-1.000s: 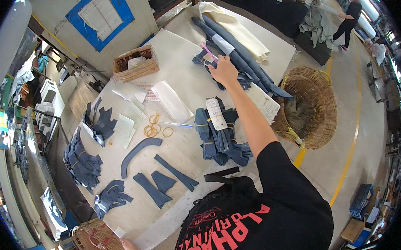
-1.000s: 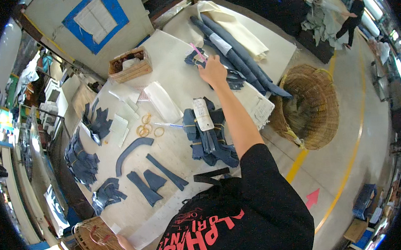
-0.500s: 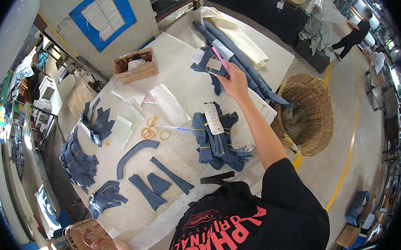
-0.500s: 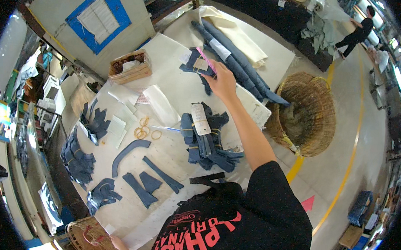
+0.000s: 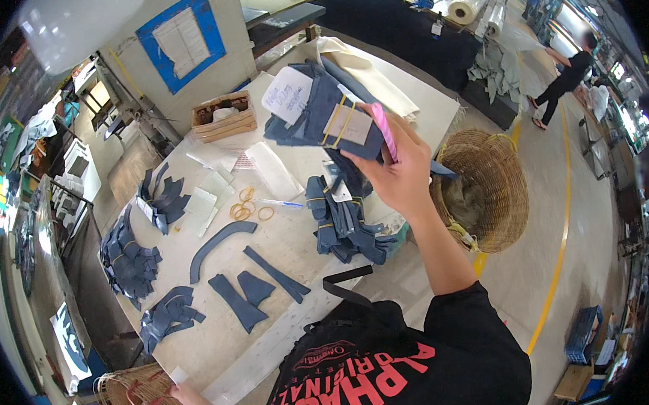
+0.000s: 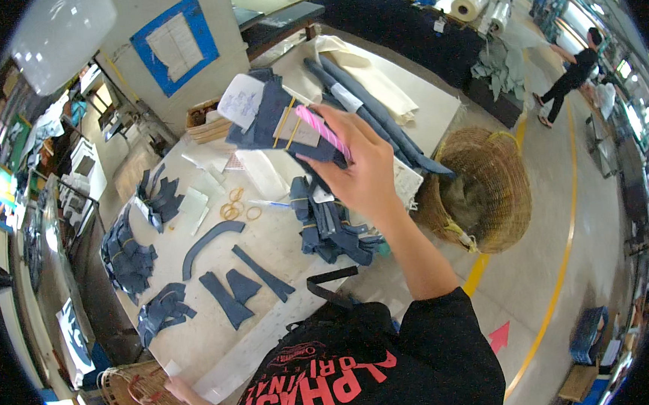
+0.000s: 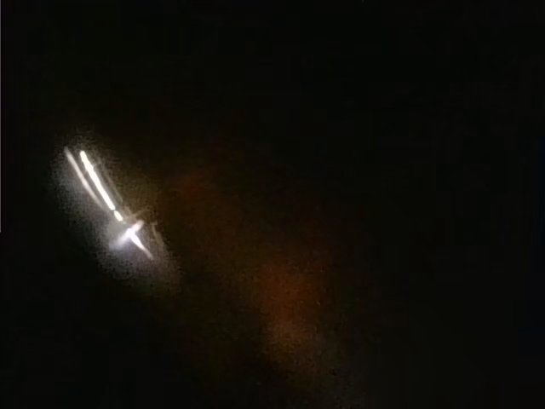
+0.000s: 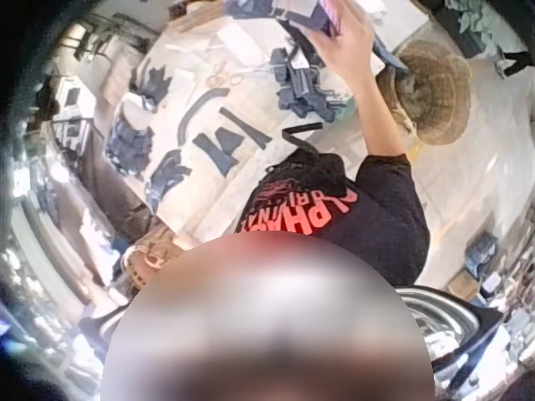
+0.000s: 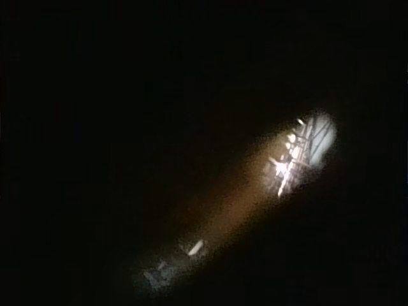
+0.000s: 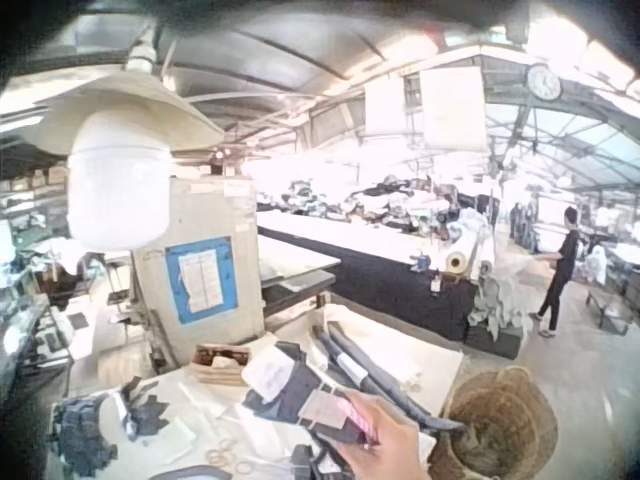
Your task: The person walks through a factory floor, picks up a clear plastic bag, and places folded dark garments into it at a workstation. The person then ties the bag closed with a pink tie and walks away with the sealed package.
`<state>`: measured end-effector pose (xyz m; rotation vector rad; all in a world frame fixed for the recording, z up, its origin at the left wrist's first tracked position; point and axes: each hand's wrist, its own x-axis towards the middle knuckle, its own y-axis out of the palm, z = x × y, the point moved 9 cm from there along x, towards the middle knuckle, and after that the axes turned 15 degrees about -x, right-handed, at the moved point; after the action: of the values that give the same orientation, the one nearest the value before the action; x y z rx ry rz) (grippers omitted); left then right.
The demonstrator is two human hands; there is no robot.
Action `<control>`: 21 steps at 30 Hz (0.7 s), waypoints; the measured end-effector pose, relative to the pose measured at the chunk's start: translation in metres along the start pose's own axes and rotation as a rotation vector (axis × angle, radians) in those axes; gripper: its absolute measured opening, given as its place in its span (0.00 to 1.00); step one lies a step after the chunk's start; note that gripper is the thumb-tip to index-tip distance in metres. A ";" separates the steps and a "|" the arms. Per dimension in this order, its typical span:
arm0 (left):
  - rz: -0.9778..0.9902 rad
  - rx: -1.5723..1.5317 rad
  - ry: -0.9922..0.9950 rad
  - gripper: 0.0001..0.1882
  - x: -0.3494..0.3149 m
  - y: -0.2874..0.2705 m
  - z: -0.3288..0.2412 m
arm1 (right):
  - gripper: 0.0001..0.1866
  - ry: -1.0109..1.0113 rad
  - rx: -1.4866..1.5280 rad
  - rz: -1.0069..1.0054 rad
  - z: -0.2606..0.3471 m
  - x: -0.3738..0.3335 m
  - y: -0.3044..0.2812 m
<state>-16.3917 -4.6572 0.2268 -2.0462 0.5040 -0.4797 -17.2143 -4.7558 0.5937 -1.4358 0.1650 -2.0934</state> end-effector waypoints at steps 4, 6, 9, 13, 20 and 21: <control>0.130 -0.945 0.618 0.20 -0.080 -0.010 -0.192 | 0.33 0.060 0.111 0.085 0.048 -0.014 0.002; 0.614 -1.283 0.473 0.20 -0.137 0.004 -0.283 | 0.34 0.038 0.158 0.103 0.072 -0.020 0.009; 0.984 -1.384 0.601 0.25 -0.232 -0.030 -0.400 | 0.36 0.080 0.245 0.180 0.102 -0.036 0.027; 1.478 -1.821 0.805 0.36 -0.322 -0.101 -0.473 | 0.40 -0.009 0.284 0.345 0.153 -0.062 0.046; 1.487 -1.715 0.250 0.29 -0.318 -0.086 -0.439 | 0.51 0.030 0.153 0.698 0.176 -0.089 0.055; 1.571 -1.744 0.197 0.28 -0.321 -0.087 -0.435 | 0.52 0.065 0.124 0.700 0.174 -0.091 0.056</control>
<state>-16.8734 -4.7535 0.4682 -1.9427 2.9666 1.1304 -17.0158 -4.7150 0.5682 -1.0326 0.4786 -1.5384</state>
